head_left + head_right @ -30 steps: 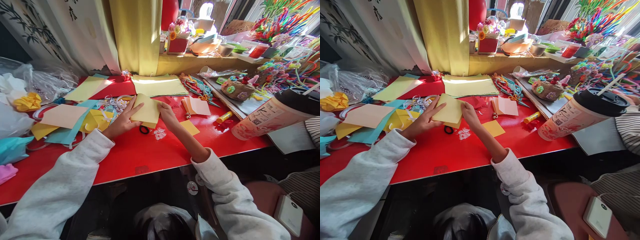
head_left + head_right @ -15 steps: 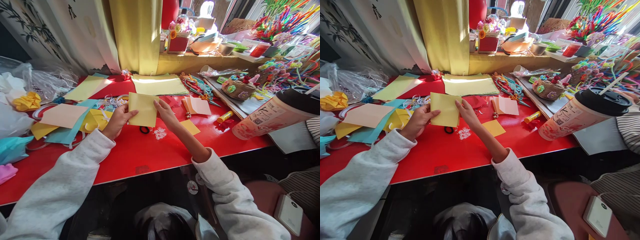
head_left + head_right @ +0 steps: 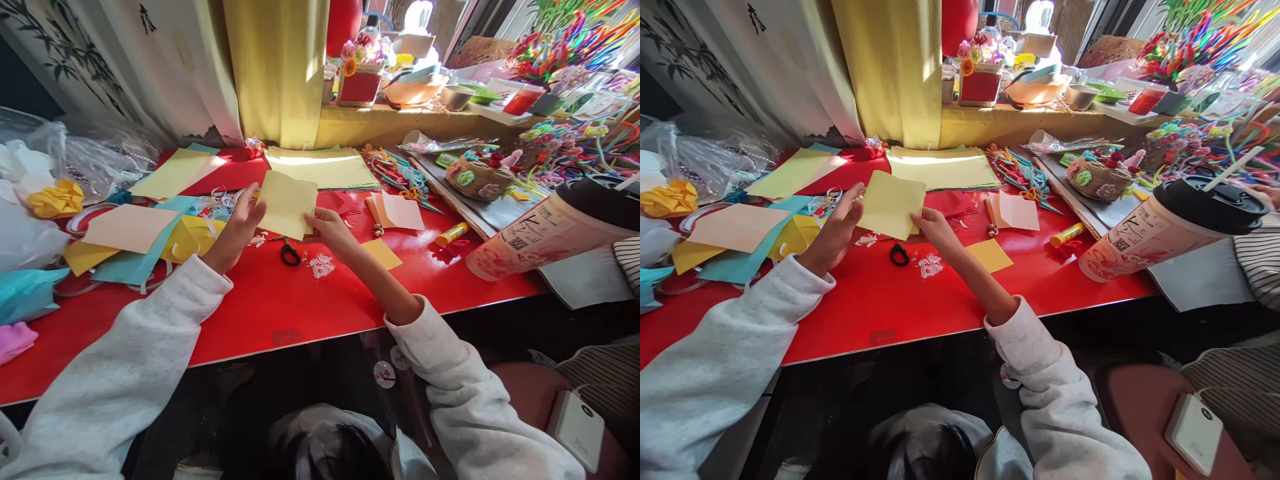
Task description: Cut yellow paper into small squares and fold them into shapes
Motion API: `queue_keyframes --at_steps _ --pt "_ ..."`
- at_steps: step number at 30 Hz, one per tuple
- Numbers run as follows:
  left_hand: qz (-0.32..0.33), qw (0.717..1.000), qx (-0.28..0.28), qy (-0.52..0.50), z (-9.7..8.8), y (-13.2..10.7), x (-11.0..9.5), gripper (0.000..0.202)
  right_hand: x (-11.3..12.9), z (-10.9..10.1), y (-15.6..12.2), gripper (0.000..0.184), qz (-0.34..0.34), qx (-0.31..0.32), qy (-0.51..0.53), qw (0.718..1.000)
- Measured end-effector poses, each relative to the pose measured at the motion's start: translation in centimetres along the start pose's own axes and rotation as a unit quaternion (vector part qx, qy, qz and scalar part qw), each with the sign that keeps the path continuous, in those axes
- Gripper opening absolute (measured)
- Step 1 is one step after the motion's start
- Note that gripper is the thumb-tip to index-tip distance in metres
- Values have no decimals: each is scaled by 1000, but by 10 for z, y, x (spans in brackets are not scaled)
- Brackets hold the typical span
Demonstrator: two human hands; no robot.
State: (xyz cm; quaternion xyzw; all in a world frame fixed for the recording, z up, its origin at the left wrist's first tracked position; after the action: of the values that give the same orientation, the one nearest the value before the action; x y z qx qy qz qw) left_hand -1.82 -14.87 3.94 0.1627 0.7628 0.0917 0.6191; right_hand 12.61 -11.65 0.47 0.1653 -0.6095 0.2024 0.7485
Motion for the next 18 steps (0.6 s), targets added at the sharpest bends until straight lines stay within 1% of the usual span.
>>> queue_keyframes --at_steps 2,3,4,6,8,10,12,16,18 --pt "25 998 44 42 5 0 -5 81 2 -3 0 12 -3 -13 27 1000" --pt "35 996 58 63 6 -1 -6 87 4 -4 0 12 -4 -16 39 999" --pt "43 994 62 82 7 -1 -7 88 4 -5 -1 12 -2 -17 47 999" --pt "54 991 40 115 5 -3 -9 74 5 -5 -1 14 2 -14 49 999" --pt "60 985 -7 160 0 -5 -9 58 4 -4 -1 16 10 -8 38 999" --pt "65 969 -54 233 -6 -7 -8 51 2 -1 -1 16 12 5 33 999" --pt "71 943 -81 315 -9 -9 -7 50 1 3 -2 15 9 22 34 999" --pt "86 900 -89 419 -8 -11 -5 53 1 10 -3 17 -8 57 29 998" --pt "87 885 -78 452 -6 -11 -6 55 2 12 -3 16 -11 68 27 997"
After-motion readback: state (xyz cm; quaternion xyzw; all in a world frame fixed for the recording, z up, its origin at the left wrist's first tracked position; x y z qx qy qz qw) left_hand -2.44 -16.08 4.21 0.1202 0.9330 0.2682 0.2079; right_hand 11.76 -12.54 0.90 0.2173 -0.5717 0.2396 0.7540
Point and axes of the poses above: each hand's wrist, its own y-axis towards the middle knuckle, its own z-axis out of the palm, x = y × z, the point moved 8 cm from there along y, towards the middle knuckle, and after that the axes turned 3 degrees about x, right-handed, at the moved point
